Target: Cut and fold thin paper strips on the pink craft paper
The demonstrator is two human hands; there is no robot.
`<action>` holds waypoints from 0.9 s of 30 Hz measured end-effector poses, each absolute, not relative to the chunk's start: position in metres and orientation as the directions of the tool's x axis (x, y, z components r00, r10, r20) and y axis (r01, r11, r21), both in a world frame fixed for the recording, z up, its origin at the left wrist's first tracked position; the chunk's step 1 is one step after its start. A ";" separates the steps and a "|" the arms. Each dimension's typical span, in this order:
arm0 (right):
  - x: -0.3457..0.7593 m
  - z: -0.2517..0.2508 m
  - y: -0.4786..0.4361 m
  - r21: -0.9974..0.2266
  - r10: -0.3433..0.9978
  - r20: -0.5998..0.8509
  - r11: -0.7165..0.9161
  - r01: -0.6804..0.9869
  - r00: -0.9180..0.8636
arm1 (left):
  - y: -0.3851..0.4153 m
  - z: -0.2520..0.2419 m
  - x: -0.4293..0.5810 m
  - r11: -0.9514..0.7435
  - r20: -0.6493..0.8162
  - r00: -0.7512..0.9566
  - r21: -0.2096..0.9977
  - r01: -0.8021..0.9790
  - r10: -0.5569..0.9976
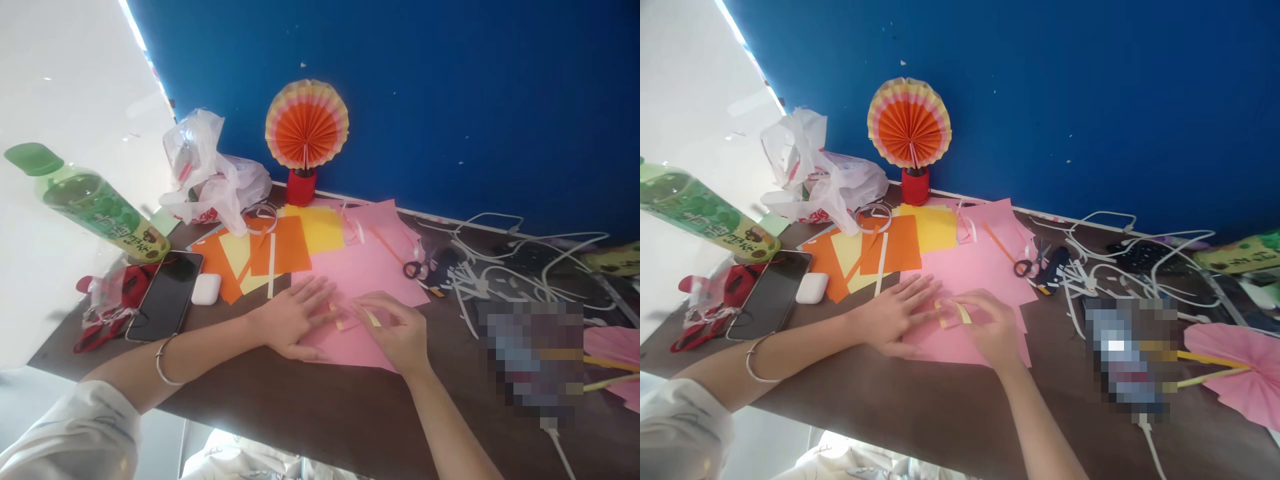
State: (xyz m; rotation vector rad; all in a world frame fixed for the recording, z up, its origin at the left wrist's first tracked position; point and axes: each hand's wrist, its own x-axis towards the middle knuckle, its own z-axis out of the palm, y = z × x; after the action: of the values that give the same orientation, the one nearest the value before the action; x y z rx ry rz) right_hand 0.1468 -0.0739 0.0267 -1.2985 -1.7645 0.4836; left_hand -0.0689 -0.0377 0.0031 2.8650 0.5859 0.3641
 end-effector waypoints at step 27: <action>0.169 0.049 -0.079 -0.829 0.881 0.079 0.318 0.460 -0.467 | -0.037 0.002 -0.070 -0.907 0.174 0.917 0.295 0.300 0.360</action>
State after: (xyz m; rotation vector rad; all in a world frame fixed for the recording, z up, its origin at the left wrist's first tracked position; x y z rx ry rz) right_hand 0.1689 -0.0787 0.0494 -1.1797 -2.0584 1.0377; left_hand -0.0697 -0.0373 0.0022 2.8148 0.4935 0.3281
